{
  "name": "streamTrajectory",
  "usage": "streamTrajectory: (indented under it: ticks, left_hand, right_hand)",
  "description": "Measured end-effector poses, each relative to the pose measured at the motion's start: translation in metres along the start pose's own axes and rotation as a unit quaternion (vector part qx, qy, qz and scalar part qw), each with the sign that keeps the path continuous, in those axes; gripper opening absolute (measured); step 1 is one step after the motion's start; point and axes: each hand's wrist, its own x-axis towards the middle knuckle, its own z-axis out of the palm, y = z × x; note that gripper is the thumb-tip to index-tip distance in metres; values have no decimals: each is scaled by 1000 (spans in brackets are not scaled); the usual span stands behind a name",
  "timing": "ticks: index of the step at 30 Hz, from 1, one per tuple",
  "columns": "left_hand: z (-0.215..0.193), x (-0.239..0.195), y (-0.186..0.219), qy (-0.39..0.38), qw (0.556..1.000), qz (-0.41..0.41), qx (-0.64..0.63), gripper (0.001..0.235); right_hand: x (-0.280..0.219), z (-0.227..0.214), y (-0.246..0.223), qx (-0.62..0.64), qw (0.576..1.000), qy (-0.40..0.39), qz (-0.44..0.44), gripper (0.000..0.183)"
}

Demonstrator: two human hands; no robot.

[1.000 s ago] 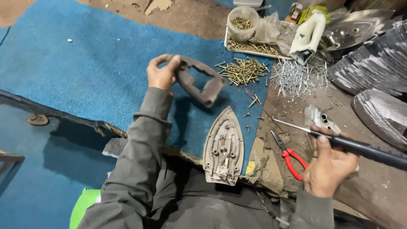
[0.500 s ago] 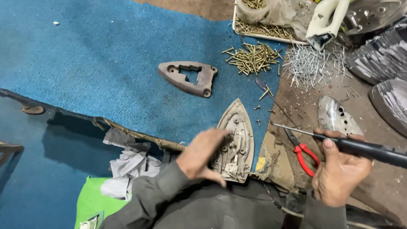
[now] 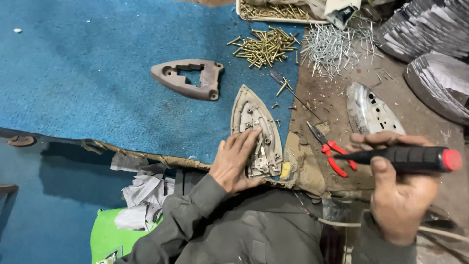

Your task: Assembling or repairing an electric iron by manipulating internal components and using hand tools like a screwdriver and pliers.

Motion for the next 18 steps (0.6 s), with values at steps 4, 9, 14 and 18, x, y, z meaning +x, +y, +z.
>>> streamTrajectory:
  ticks: [4, 9, 14, 18]
  left_hand:
    - [-3, -10, 4, -2, 1000, 9, -10, 126]
    - [-2, -23, 9, -9, 998, 28, -52, 107]
    - [0, -24, 8, -8, 998, 27, -51, 105]
    - [-4, -23, 10, -6, 998, 26, -49, 104]
  right_hand:
    - [-6, -7, -32, -133, 987, -60, -70, 52]
    - [-13, 6, -16, -279, 939, -192, 69, 72]
    - [-16, 27, -24, -213, 966, -148, 2, 58]
    - [-17, 43, -21, -95, 988, -122, 17, 50]
